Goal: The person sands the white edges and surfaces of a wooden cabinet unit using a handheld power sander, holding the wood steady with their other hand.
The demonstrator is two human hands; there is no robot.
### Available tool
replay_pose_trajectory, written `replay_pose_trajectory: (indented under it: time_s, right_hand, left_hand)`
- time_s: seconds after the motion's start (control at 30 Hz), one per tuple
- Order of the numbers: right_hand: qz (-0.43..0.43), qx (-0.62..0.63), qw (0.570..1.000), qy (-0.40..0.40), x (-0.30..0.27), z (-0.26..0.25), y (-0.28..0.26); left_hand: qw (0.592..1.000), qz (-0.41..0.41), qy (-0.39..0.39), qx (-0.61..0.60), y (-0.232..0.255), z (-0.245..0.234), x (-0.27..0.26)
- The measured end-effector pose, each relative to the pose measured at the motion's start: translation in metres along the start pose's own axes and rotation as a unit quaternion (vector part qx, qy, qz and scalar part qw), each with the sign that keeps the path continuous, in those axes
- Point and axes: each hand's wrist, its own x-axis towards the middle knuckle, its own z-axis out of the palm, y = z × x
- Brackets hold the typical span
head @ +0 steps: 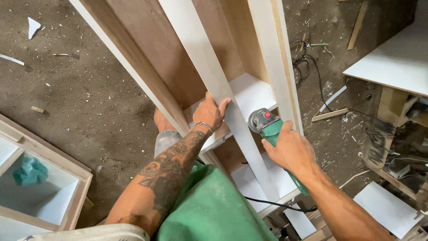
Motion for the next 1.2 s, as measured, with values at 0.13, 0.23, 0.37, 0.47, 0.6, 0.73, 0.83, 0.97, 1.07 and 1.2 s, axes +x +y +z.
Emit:
replay_pose_trajectory:
  time_s: [0.13, 0.23, 0.37, 0.47, 0.6, 0.73, 0.83, 0.97, 1.07, 1.2]
  right_hand:
    - [0.016, -0.005, 1.0, 0.008, 0.008, -0.008, 0.01]
    - [0.03, 0.002, 1.0, 0.006, 0.012, -0.018, 0.013]
    - [0.034, 0.013, 0.999, 0.006, 0.012, -0.023, 0.011]
    - [0.026, 0.016, 1.0, -0.002, 0.009, -0.014, 0.004]
    - [0.008, 0.016, 1.0, -0.022, 0.004, -0.004, -0.002]
    - [0.027, 0.026, 0.999, -0.003, 0.015, -0.021, 0.01]
    - [0.042, 0.011, 0.999, -0.009, 0.019, -0.016, 0.023]
    - [0.032, 0.029, 0.999, 0.009, -0.001, -0.019, 0.027]
    - [0.009, 0.022, 0.999, 0.032, -0.007, -0.009, 0.037]
    - [-0.01, 0.05, 0.998, 0.039, 0.001, 0.019, 0.048]
  left_hand:
    - [1.0, -0.005, -0.003, 0.003, 0.001, 0.0, 0.001]
    - [1.0, -0.003, -0.004, -0.002, 0.001, 0.0, 0.0]
    - [1.0, -0.005, -0.004, 0.001, 0.0, 0.003, 0.003]
    - [1.0, -0.007, -0.002, 0.004, -0.002, 0.004, 0.004]
    - [1.0, -0.006, -0.006, 0.01, -0.001, 0.002, 0.004]
    - [1.0, -0.008, -0.007, 0.005, -0.003, 0.002, 0.004]
    - [1.0, -0.006, -0.005, 0.011, -0.004, 0.005, 0.002]
    - [1.0, -0.016, 0.003, 0.014, -0.007, 0.012, 0.008]
    - [0.997, -0.022, 0.061, -0.048, 0.004, 0.012, 0.001]
    - [0.912, -0.037, 0.309, -0.266, 0.021, 0.015, 0.031]
